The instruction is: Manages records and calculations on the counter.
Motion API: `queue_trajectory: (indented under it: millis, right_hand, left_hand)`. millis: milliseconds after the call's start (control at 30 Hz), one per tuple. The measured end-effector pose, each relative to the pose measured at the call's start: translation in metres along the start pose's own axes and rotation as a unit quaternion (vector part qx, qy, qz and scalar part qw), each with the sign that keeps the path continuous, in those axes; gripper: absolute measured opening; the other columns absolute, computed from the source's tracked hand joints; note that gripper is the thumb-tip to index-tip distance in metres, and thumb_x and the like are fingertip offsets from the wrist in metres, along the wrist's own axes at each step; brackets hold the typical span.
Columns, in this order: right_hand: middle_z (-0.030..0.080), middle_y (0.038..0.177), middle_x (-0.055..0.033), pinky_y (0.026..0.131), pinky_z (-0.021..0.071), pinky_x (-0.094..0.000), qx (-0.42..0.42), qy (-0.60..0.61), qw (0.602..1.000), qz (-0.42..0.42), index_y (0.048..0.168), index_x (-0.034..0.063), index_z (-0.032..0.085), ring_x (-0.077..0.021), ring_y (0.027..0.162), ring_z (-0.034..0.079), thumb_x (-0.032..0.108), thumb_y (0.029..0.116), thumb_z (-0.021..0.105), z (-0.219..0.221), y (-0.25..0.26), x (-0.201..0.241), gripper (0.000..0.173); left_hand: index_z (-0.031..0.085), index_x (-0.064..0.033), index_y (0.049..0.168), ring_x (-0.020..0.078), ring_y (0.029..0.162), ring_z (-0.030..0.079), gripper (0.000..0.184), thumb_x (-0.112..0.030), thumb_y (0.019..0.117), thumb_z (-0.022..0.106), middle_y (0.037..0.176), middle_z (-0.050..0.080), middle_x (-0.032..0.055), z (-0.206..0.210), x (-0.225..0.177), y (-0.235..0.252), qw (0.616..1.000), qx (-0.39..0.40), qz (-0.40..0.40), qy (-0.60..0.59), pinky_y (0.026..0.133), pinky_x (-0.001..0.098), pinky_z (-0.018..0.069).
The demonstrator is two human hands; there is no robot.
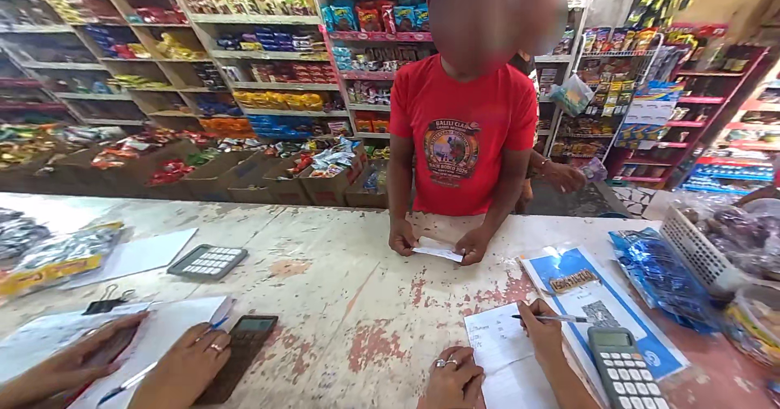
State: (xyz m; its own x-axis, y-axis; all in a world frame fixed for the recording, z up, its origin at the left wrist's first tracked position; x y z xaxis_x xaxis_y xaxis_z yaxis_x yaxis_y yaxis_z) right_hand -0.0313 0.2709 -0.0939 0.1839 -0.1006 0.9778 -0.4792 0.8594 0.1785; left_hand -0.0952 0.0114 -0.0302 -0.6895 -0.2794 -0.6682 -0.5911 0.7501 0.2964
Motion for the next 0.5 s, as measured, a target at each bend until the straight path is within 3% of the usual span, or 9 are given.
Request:
queue_trajectory:
  millis: [133, 500]
  right_hand:
    - [0.052, 0.055, -0.0018, 0.043, 0.0436, -0.0269, -0.007, -0.001, 1.000, 0.000, 0.070, 0.0107, 0.052, -0.0117, 0.045, 0.051, 0.020, 0.0896, 0.077, -0.002, -0.001, 0.001, 0.033]
    - [0.051, 0.055, -0.0019, 0.043, 0.0430, -0.0267, 0.005, 0.015, 1.000, -0.003, 0.070, 0.0107, 0.052, -0.0113, 0.045, 0.050, 0.020, 0.0906, 0.077, 0.002, -0.001, 0.000, 0.033]
  left_hand:
    - [0.082, -0.0100, 0.096, 0.0395, 0.125, 0.060, 0.013, -0.015, 0.0913, 0.071, 0.121, 0.073, 0.0145, -0.008, -0.015, 0.002, 1.000, 0.003, -0.006, -0.016, 0.108, 0.0579, 0.0440]
    - [0.082, -0.0092, 0.098, 0.0382, 0.125, 0.060, 0.015, -0.017, 0.0918, 0.071, 0.122, 0.073, 0.0132, -0.009, -0.013, 0.001, 1.000, 0.002, -0.019, -0.009, 0.108, 0.0566, 0.0443]
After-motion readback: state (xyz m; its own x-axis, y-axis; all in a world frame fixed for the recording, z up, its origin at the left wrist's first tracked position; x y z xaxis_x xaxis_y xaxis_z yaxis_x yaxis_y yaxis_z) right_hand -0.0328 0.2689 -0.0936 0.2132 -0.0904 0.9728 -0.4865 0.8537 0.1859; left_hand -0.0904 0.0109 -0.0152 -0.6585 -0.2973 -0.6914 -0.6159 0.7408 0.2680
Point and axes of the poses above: each hand's wrist, its own y-axis towards the middle knuckle, its own z-axis out of the palm, x = y × z, the point moved 5 cm from there along y, towards the middle knuckle
